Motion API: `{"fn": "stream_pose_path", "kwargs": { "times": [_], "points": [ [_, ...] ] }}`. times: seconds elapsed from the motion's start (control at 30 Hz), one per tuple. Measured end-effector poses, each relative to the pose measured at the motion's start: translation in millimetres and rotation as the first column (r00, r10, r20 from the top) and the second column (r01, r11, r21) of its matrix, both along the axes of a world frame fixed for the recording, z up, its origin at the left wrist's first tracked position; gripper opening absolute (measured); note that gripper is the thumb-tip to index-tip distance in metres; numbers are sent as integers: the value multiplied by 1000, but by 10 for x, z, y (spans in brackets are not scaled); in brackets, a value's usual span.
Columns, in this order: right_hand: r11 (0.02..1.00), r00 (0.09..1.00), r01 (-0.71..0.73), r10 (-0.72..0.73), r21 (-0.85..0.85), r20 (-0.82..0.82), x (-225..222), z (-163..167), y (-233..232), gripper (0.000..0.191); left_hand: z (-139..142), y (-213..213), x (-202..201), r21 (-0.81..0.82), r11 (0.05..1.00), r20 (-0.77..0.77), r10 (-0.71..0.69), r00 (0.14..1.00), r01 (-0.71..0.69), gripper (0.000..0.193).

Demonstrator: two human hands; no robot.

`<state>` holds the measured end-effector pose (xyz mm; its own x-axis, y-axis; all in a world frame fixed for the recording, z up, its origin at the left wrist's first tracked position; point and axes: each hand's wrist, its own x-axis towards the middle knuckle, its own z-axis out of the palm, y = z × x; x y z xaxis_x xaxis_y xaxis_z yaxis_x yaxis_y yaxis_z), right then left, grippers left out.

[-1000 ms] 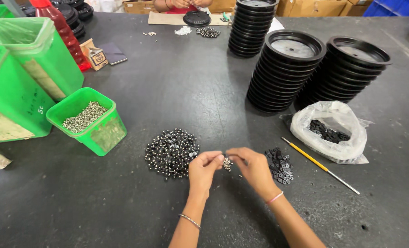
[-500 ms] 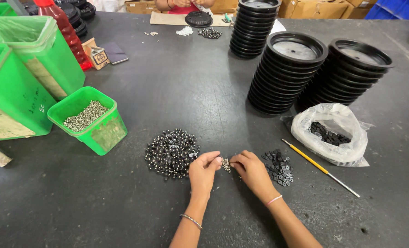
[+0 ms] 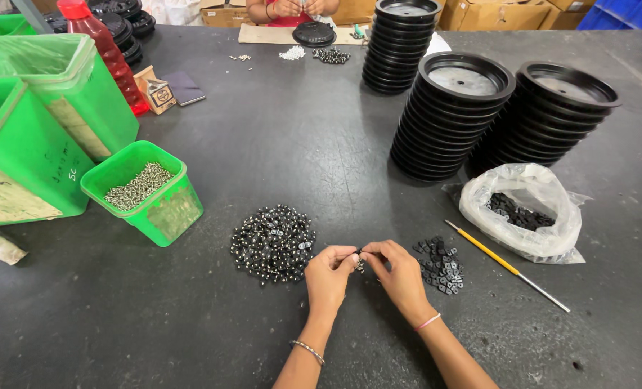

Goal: The person sits at a factory workbench picking small metal screws and black plastic fastener parts, fitting the screws into the plastic components one at a time and setting completed pieces aside, occasionally picking up a yellow-handled tool, and finally moving a stack of black ribbed cylindrical parts.

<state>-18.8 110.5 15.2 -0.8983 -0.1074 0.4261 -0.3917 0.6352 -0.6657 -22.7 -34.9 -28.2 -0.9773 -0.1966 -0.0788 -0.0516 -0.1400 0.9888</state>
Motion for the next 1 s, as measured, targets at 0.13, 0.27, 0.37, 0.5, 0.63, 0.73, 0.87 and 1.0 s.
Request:
{"fn": "stream_pose_path", "kwargs": {
  "times": [0.13,0.27,0.37,0.5,0.63,0.73,0.87,1.0],
  "points": [
    [997,997,-5,10,-75,70,-4,-6,24,15,66,-2,16,-56,998,-29,-15,999,13,16],
    [958,965,50,26,-282,259,-25,-67,37,15,74,-36,12,-148,989,-35,-35,999,30,13],
    [913,944,18,119,-408,306,-63,-126,71,16,60,-45,3,-94,994,-64,-69,996,63,12],
    [888,941,-25,176,-459,289,-96,-202,96,17,34,-35,6,23,994,-69,-102,992,104,10],
    [859,932,-15,197,-512,303,-148,-196,83,16,26,8,14,212,971,-69,-95,993,107,13],
    [880,934,-34,196,-473,297,-227,-106,92,17,41,-28,-3,317,944,-93,-66,993,92,16],
    [999,976,1,10,-49,218,-194,-12,102,19,75,-204,-53,435,900,-75,15,997,19,16],
    [997,982,-44,31,70,184,-185,13,53,17,106,-224,-83,494,869,-14,37,999,-25,16]
  ]
}}
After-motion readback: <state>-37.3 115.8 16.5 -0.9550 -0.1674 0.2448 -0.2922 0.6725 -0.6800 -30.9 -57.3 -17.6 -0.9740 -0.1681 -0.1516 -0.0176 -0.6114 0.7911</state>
